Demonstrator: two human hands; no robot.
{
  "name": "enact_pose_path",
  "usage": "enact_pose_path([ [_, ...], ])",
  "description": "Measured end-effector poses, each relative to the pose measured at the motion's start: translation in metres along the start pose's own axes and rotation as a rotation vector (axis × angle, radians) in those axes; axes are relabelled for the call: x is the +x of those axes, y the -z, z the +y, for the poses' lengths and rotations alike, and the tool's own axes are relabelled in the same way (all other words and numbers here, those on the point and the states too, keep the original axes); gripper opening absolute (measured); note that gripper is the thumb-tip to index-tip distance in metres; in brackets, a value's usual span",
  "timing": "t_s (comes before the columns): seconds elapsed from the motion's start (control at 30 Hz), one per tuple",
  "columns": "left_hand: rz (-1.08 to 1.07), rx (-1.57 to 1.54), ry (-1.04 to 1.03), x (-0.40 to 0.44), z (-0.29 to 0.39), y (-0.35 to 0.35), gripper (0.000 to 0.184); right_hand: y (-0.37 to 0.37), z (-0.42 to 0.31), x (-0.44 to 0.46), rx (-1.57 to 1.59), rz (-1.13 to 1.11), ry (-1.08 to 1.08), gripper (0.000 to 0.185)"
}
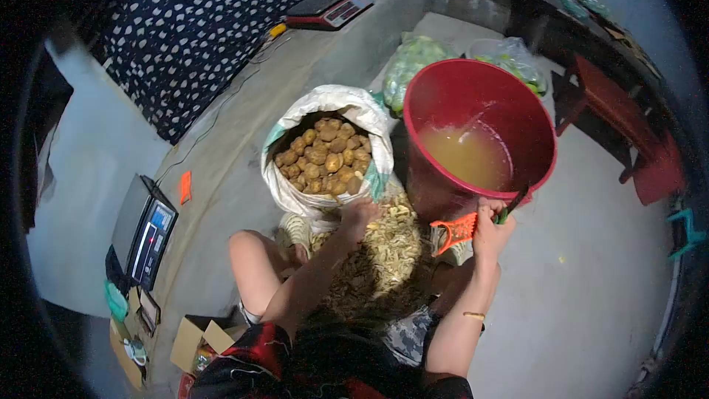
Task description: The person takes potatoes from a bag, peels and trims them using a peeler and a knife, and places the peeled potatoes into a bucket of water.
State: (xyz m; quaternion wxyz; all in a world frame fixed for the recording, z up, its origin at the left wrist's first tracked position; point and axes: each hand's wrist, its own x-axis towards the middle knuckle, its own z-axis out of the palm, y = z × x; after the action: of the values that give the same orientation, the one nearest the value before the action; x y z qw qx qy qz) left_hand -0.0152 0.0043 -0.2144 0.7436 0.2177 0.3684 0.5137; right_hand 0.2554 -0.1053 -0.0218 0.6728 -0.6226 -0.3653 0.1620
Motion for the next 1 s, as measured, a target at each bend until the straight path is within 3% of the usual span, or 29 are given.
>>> enact_pose_path([
  [0.03, 0.017, -0.001, -0.006, -0.005, 0.009, 0.014, 0.032, -0.004, 0.0, -0.003, 0.004, -0.016, -0.008, 0.029],
  [0.13, 0.302, 0.779, -0.12, -0.019, 0.044, 0.025, 0.036, -0.014, -0.006, -0.007, -0.055, -0.055, -0.042, 0.029],
  [0.17, 0.309, 0.778, -0.115, -0.009, 0.052, 0.036, 0.036, -0.018, -0.007, -0.007, -0.057, -0.062, -0.047, 0.029],
  [0.23, 0.24, 0.811, -0.641, 0.017, 0.066, 0.074, 0.038, -0.025, -0.008, -0.007, -0.084, -0.116, -0.104, 0.027],
  [0.27, 0.296, 1.093, -0.78, 0.024, 0.09, 0.077, 0.038, -0.03, -0.01, -0.008, -0.086, -0.121, -0.105, 0.027],
  [0.33, 0.365, 1.516, -0.87, 0.035, 0.14, 0.071, 0.035, -0.04, -0.012, -0.009, -0.109, -0.131, -0.093, 0.023],
  [0.37, 0.38, 1.654, -0.819, 0.036, 0.16, 0.069, 0.033, -0.043, -0.009, -0.008, -0.117, -0.138, -0.096, 0.023],
  [0.43, 0.312, 1.953, -0.45, 0.032, 0.197, 0.069, 0.035, -0.049, -0.002, -0.009, -0.232, -0.193, -0.072, 0.019],
  [0.5, 0.295, 2.026, -0.387, 0.03, 0.215, 0.081, 0.037, -0.06, -0.011, -0.01, -0.271, -0.214, -0.037, 0.017],
  [0.57, 0.267, 2.142, 0.191, 0.014, 0.236, 0.067, 0.039, -0.069, -0.015, -0.003, -0.306, -0.225, -0.004, 0.015],
  [0.7, 0.165, 2.264, 0.15, 0.007, 0.239, 0.077, 0.04, -0.078, -0.009, 0.003, -0.37, -0.225, -0.037, 0.017],
  [0.8, 0.158, 2.317, 0.268, 0.008, 0.233, 0.072, 0.048, -0.081, -0.006, 0.004, -0.329, -0.236, -0.064, 0.017],
  [0.87, 0.16, 2.382, 0.223, 0.016, 0.225, 0.078, 0.065, -0.081, -0.008, 0.004, -0.297, -0.235, -0.089, 0.018],
  [0.9, 0.155, 2.391, 0.221, 0.018, 0.222, 0.082, 0.065, -0.081, -0.013, 0.005, -0.35, -0.254, -0.046, 0.019],
  [0.97, 0.016, 2.438, -0.123, 0.019, 0.213, 0.095, 0.07, -0.081, -0.013, 0.003, -0.4, -0.272, -0.011, 0.019],
  [1.0, -0.042, 2.375, -0.345, 0.022, 0.211, 0.097, 0.052, -0.081, -0.011, 0.002, -0.366, -0.276, -0.043, 0.02],
])
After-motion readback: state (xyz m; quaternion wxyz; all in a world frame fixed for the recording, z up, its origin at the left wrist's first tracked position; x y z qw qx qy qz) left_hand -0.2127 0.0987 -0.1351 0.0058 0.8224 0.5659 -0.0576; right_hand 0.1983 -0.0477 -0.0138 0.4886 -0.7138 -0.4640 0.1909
